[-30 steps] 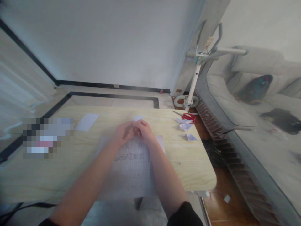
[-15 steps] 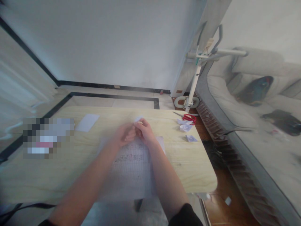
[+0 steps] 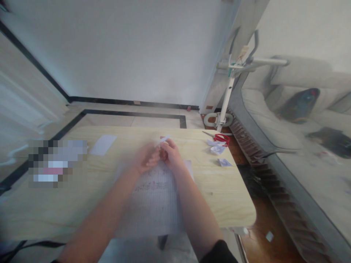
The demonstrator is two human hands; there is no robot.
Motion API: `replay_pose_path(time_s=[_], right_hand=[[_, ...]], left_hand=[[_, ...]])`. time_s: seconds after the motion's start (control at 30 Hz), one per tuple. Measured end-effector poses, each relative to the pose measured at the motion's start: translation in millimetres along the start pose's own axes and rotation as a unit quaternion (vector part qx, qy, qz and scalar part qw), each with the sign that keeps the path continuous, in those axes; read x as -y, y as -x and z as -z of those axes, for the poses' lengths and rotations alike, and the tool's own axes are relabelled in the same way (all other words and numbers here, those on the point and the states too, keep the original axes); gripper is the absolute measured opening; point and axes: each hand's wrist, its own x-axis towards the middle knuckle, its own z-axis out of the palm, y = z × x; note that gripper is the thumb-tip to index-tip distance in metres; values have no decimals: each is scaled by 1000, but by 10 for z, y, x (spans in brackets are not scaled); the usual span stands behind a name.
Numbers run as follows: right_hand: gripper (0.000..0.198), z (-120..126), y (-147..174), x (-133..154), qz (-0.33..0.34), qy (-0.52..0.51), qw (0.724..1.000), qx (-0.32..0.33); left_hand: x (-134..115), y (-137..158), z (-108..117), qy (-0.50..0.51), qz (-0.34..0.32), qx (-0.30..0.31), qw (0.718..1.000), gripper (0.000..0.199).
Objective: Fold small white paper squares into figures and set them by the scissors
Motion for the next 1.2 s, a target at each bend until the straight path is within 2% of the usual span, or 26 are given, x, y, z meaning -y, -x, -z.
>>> replay_pose_path(time_s=[0.1, 0.23, 0.37, 0.6, 0.83, 1.07, 1.2], right_hand=[[33, 29, -9, 7, 15, 4, 1000, 8], [32, 40, -10, 21, 43, 50, 998, 16], [30, 37, -12, 25, 53, 80, 995, 18], [33, 43, -22, 6, 58, 79, 995, 13], [32, 22, -24, 4, 53, 93, 994, 5], [31, 22, -17, 8, 43, 95, 994, 18], [32, 30, -27, -7, 44, 104, 993, 21]], left_hand=[[13, -16, 12, -42, -24, -29, 998, 29], [69, -40, 3, -120, -131, -71, 981, 31], [98, -48, -7, -187, -204, -62, 959, 37], [80, -50, 5, -202, -210, -65, 954, 30], [100, -82, 18, -192, -226, -123, 947, 30], [88, -78, 30, -176, -232, -78, 953, 36], [74, -72, 29, -168, -231, -94, 954, 36]])
